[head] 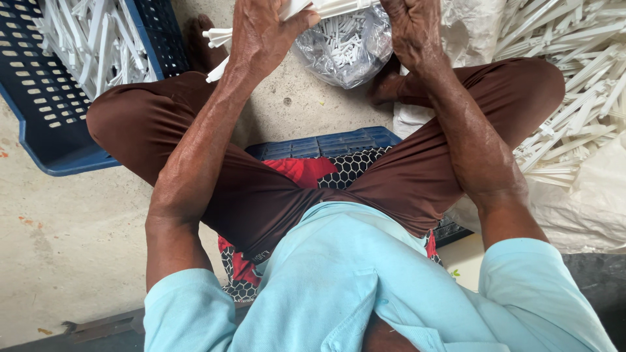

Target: The person sits cross-legged on a crate and assembles white plastic parts by hand. They pick up a long white plastic strip and insert smaller white plastic pieces into it, then place the assembled unit into a blue basket.

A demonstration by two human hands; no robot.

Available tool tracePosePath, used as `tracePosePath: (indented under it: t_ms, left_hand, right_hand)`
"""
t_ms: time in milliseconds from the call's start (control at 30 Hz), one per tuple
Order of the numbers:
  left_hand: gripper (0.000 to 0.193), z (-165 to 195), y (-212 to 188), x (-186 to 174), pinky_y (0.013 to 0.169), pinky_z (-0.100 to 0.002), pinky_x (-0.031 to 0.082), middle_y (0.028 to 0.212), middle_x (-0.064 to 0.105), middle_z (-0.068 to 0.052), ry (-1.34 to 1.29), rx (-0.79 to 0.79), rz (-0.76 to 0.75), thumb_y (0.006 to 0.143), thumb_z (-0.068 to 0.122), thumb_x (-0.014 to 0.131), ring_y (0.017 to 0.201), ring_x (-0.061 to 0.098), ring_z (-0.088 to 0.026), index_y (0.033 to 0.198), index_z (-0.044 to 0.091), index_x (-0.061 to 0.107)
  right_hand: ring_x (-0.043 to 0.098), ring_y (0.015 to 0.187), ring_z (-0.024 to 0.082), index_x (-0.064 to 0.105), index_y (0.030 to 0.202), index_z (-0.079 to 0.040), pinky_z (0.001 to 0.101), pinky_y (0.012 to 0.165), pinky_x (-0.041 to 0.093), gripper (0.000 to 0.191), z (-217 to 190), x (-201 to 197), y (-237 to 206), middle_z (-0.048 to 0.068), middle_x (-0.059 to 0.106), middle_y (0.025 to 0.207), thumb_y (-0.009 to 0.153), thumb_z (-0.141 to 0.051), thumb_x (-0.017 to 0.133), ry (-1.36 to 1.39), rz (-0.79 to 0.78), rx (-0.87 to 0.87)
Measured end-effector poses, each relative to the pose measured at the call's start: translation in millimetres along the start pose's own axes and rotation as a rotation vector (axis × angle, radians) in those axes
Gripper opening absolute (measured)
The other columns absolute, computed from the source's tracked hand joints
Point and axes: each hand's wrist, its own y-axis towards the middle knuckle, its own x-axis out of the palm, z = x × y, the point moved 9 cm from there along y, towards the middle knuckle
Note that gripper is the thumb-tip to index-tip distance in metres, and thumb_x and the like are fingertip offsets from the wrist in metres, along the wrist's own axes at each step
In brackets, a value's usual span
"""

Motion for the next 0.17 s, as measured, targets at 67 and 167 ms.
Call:
tracePosePath:
  t_ms: [67,167]
  left_hand:
    - [0.044,-3,2,1,0.057,-0.035,0.055,0.072,0.061,-0.013,0.053,-0.049,-0.012,0.093,0.042,0.088,0.064,0.063,-0.024,0.1,0.003,0.068]
    - [0.046,5,0,-6,0.062,-0.033,0.061,0.079,0.067,-0.006,-0.067,0.02,0.033,0.098,0.046,0.086,0.071,0.07,-0.019,0.107,0.005,0.068]
  right_hand:
    - [0.05,0.055,0.009,0.057,0.085,-0.011,0.0282,0.047,0.046,0.066,22,8,-1,-0.003,0.048,0.066,0.107,-0.071,0.042,0.119,-0.011,0.168]
    - [0.048,0.055,0.009,0.056,0.083,-0.012,0.0294,0.048,0.043,0.068,38,8,1,-0.002,0.046,0.065,0.106,-0.073,0.039,0.076,0.062,0.155]
